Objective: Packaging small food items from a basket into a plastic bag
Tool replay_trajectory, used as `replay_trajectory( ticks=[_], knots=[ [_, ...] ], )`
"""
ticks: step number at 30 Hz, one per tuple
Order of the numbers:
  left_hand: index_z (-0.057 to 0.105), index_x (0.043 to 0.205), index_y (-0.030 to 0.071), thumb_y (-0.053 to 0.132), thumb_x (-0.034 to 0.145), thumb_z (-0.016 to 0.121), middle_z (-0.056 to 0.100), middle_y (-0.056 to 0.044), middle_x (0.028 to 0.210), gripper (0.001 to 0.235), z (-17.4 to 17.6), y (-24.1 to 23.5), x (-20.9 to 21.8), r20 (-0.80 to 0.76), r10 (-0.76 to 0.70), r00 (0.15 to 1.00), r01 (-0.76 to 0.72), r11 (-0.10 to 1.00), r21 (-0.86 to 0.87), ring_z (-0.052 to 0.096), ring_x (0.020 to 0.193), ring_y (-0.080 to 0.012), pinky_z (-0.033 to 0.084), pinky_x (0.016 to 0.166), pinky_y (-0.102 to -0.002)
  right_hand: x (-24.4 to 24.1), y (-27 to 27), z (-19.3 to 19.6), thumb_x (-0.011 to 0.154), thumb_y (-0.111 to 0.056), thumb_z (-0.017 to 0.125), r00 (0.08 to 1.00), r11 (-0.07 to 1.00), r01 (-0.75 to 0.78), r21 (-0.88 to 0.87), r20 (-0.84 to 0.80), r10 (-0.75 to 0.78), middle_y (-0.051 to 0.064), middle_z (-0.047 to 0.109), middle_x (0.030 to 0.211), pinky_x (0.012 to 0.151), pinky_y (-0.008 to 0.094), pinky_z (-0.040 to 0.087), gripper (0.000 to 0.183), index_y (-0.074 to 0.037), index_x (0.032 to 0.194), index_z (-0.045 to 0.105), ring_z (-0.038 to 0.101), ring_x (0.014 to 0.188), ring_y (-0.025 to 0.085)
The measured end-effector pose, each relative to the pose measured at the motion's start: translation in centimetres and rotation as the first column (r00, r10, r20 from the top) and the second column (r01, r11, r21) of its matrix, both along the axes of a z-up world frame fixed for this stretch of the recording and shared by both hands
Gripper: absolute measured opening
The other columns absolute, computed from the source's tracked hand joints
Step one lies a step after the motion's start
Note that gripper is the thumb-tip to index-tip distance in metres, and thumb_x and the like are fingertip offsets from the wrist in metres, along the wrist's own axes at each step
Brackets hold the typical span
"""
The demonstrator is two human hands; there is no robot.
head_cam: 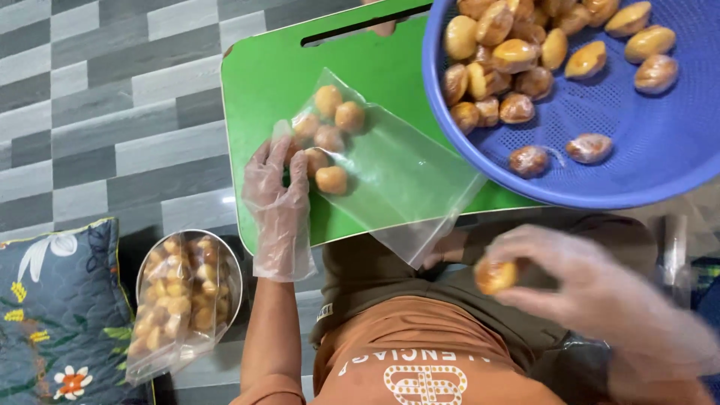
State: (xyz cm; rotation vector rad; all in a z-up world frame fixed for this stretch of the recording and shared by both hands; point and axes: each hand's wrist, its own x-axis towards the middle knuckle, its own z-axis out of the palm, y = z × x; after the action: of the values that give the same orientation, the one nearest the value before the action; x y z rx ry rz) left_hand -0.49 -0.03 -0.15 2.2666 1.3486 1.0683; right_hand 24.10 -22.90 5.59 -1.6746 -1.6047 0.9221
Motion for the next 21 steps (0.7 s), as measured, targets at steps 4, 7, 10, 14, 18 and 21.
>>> replay_trajectory(
  ticks=[4,7,10,14,18,21],
  knots=[
    [0.066,0.112,0.010,0.020,0.085,0.068,0.059,-0.017,0.114,0.029,-2.2,0.9,-0.6,0.046,-0.010,0.999,0.007,0.997,0.072,0.060,0.099,-0.0284,0.050,0.086,-0.036,-2.2,1.0,-5.7,0.066,-0.018,0.077,0.978,0.961,0.158,-0.228,-0.101,-0.185,0.000,0.071,0.091,0.063,0.026,0.055,0.038,-0.013,0.102,0.068,0.064,0.068,0.012],
    [0.068,0.112,0.016,0.028,0.085,0.069,0.061,-0.013,0.111,0.029,-3.2,1.3,-0.8,0.026,0.018,0.999,-0.021,0.992,0.125,0.060,0.104,-0.0312,0.048,0.091,-0.039,-3.4,1.9,-7.8,0.071,-0.019,0.076,0.968,0.980,0.194,-0.053,-0.152,-0.200,0.008,0.066,0.093,0.062,0.029,0.055,0.041,-0.007,0.107,0.064,0.065,0.070,0.017],
    [0.067,0.112,0.018,0.029,0.084,0.070,0.061,-0.011,0.111,0.030,-3.7,1.5,-0.9,0.042,0.032,0.999,-0.037,0.993,0.109,0.060,0.105,-0.0291,0.049,0.092,-0.037,-4.2,3.7,-5.6,0.075,-0.019,0.073,0.987,0.984,0.157,0.083,-0.049,-0.153,0.010,0.064,0.093,0.062,0.033,0.055,0.038,-0.006,0.109,0.062,0.066,0.074,0.022],
    [0.068,0.111,0.019,0.029,0.082,0.071,0.062,-0.010,0.110,0.030,-3.8,1.5,-0.8,0.060,0.036,0.998,-0.043,0.992,0.121,0.061,0.104,-0.0275,0.050,0.090,-0.036,-5.0,6.2,-5.1,0.087,-0.018,0.059,0.975,0.894,-0.013,0.448,0.204,-0.088,0.008,0.063,0.098,0.073,0.038,0.053,0.025,-0.007,0.109,0.062,0.062,0.086,0.028],
    [0.068,0.110,0.016,0.026,0.083,0.071,0.062,-0.013,0.109,0.030,-3.2,1.2,-0.9,0.045,0.038,0.998,-0.041,0.995,0.088,0.060,0.103,-0.0318,0.049,0.090,-0.039,-6.5,8.8,-5.0,0.087,-0.016,0.062,0.885,0.904,-0.087,0.418,0.449,-0.123,0.006,0.063,0.100,0.086,0.036,0.049,0.026,-0.011,0.111,0.060,0.061,0.092,0.021],
    [0.068,0.111,0.020,0.030,0.082,0.071,0.061,-0.009,0.112,0.031,-3.4,1.5,-0.9,0.072,0.055,0.996,-0.058,0.997,0.046,0.060,0.107,-0.0281,0.049,0.094,-0.037,-6.8,11.5,-4.4,0.090,-0.014,0.055,0.976,0.998,-0.039,0.044,0.218,0.029,0.006,0.062,0.108,0.095,0.036,0.046,0.019,-0.011,0.108,0.058,0.060,0.100,0.020]
  ],
)
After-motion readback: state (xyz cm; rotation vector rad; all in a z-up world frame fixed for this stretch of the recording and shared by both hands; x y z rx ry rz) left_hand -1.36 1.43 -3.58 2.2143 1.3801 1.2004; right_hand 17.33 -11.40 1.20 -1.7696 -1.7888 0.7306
